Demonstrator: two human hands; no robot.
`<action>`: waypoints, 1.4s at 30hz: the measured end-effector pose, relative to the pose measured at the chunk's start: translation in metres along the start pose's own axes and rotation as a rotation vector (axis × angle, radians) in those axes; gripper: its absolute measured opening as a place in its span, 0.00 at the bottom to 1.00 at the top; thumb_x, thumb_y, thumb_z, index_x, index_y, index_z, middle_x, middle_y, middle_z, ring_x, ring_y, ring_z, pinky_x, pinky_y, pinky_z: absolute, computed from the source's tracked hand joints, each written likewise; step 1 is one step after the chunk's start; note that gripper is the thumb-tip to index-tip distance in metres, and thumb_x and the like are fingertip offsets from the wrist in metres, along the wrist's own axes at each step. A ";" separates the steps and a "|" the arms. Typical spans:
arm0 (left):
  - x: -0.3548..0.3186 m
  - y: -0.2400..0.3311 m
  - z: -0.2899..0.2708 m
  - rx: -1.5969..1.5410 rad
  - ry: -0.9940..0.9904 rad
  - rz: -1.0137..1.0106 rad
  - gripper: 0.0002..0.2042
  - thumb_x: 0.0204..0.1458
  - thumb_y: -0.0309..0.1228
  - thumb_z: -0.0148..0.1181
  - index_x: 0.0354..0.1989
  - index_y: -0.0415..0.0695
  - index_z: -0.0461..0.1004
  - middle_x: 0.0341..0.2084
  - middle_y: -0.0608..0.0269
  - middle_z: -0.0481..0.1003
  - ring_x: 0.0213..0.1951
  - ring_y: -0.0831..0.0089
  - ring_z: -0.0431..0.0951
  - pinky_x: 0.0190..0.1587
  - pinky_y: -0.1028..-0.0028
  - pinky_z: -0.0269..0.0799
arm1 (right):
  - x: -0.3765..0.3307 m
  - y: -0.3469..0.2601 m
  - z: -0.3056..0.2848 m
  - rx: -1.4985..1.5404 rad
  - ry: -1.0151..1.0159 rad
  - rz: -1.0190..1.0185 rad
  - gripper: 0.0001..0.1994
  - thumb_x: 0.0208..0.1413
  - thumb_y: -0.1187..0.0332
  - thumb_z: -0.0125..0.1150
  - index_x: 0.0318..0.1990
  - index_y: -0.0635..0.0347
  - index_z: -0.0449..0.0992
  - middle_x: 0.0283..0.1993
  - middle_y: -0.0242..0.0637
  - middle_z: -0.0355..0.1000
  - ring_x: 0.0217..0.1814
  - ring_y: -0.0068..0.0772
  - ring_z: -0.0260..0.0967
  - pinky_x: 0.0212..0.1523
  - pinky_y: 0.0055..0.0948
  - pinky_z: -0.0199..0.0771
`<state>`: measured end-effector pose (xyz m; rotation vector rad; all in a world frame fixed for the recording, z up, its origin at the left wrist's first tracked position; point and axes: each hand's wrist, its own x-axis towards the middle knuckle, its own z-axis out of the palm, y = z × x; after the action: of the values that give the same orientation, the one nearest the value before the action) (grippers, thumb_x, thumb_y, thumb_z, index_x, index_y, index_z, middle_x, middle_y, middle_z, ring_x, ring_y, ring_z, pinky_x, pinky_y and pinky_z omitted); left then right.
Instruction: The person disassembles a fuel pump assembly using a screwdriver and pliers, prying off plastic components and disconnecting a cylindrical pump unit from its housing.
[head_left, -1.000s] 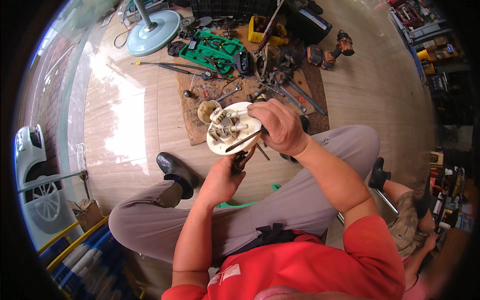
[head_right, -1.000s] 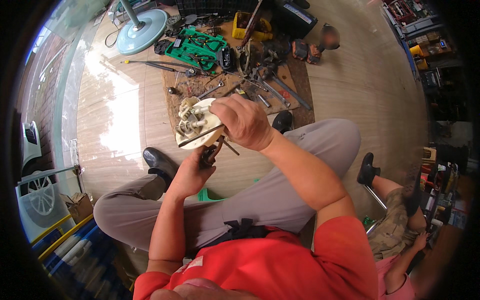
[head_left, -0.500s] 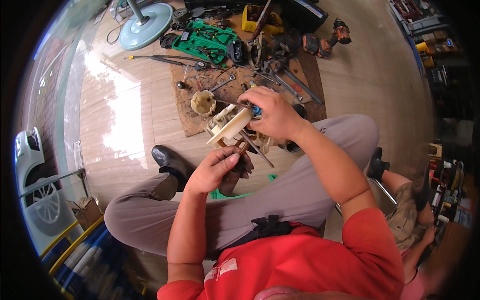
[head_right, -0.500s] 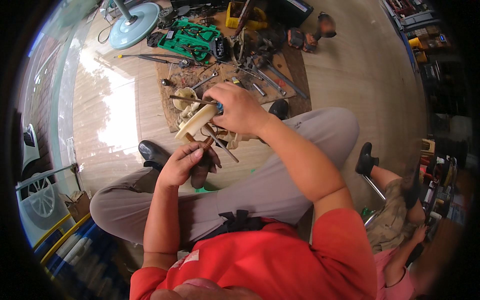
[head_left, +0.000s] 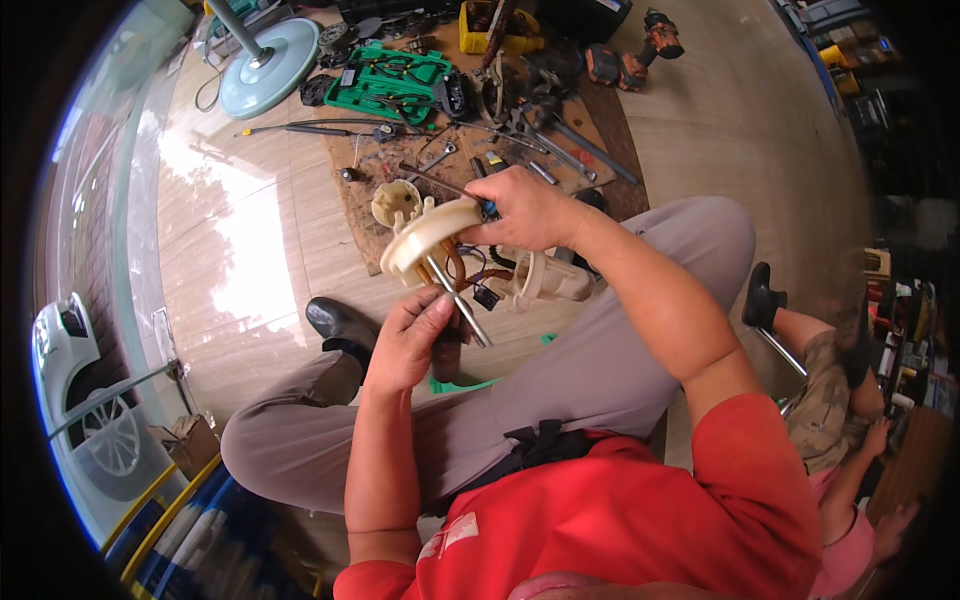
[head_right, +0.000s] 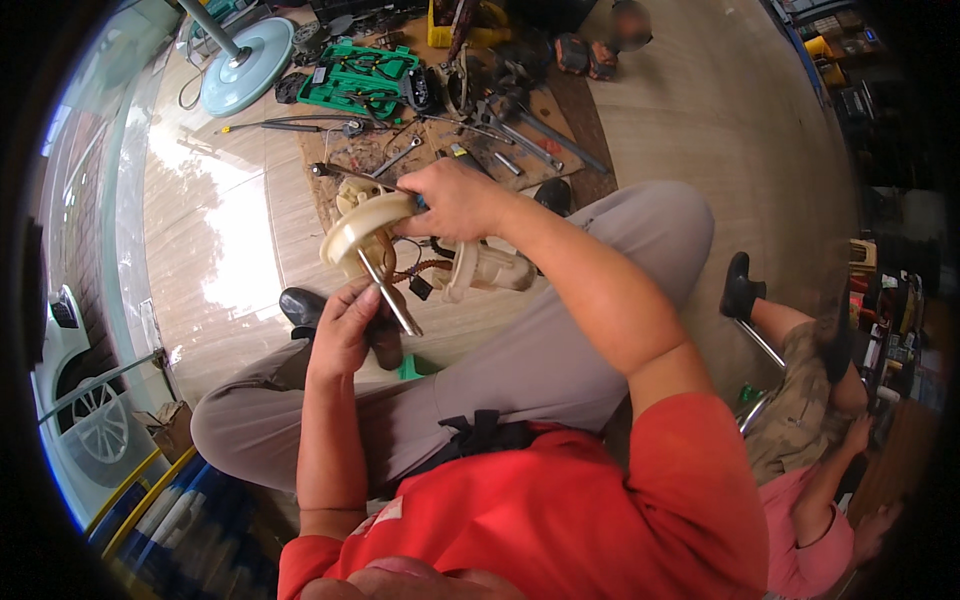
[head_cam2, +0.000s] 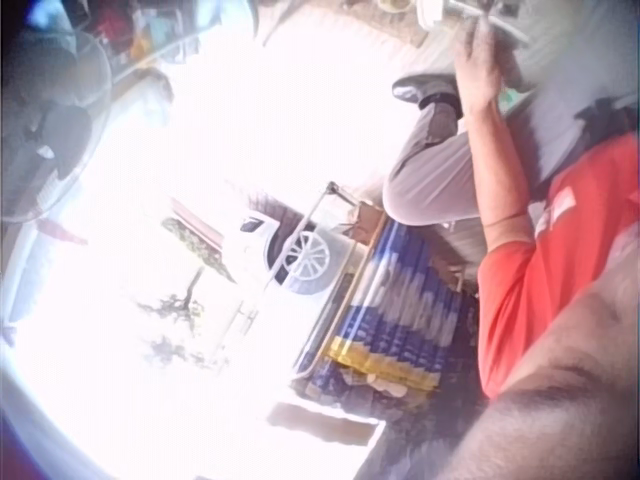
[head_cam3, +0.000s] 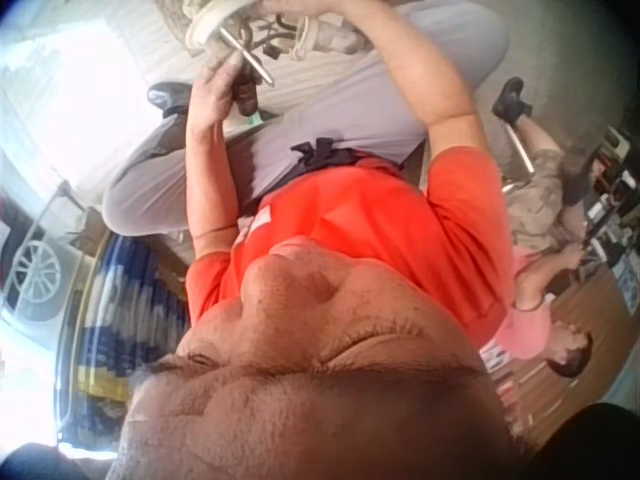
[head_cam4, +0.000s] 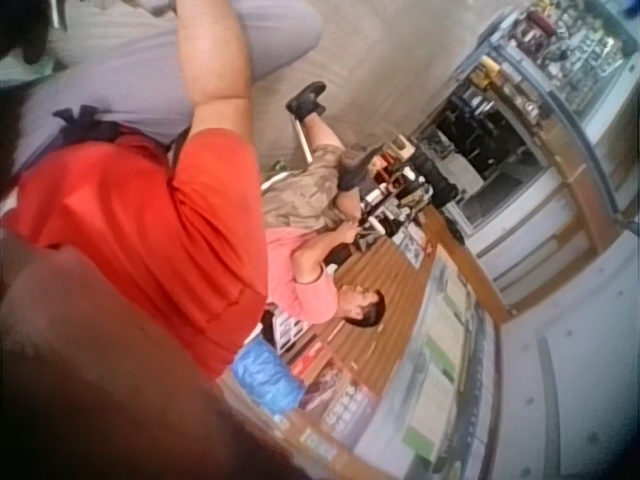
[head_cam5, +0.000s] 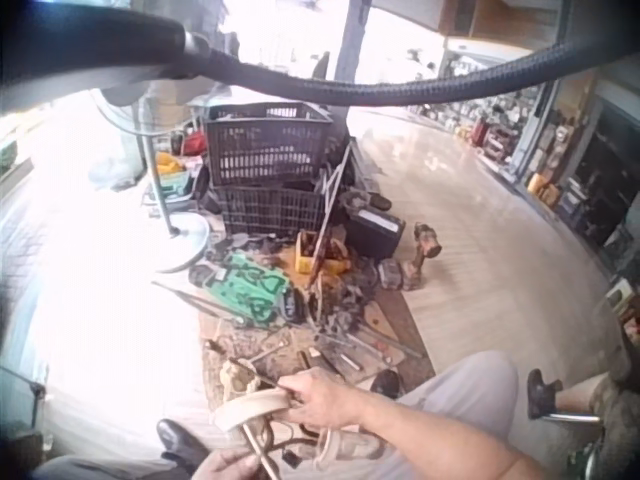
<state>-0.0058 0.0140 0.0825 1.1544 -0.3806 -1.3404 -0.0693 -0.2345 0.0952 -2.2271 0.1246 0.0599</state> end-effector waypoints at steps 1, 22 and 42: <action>-0.001 0.005 0.002 0.056 0.069 0.013 0.17 0.65 0.42 0.51 0.31 0.40 0.71 0.23 0.65 0.74 0.25 0.82 0.69 0.28 0.80 0.64 | 0.000 -0.004 -0.002 -0.049 0.016 0.020 0.16 0.46 0.61 0.72 0.36 0.64 0.77 0.31 0.51 0.74 0.33 0.51 0.73 0.34 0.38 0.72; 0.001 0.010 0.014 1.084 0.511 0.218 0.08 0.52 0.31 0.64 0.28 0.40 0.77 0.23 0.50 0.73 0.27 0.51 0.74 0.29 0.61 0.68 | -0.014 -0.032 0.000 -0.439 0.061 0.160 0.21 0.54 0.51 0.64 0.31 0.63 0.70 0.30 0.52 0.75 0.38 0.57 0.74 0.40 0.49 0.72; 0.019 -0.017 0.004 1.016 0.610 0.241 0.09 0.55 0.31 0.61 0.34 0.36 0.74 0.28 0.45 0.75 0.32 0.43 0.73 0.35 0.55 0.68 | -0.005 -0.031 0.021 -0.376 0.172 0.270 0.19 0.55 0.56 0.65 0.35 0.63 0.68 0.32 0.54 0.75 0.39 0.61 0.73 0.40 0.51 0.72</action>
<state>-0.0133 -0.0010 0.0634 2.1841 -0.7496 -0.4750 -0.0714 -0.1992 0.1073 -2.5741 0.5478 0.0408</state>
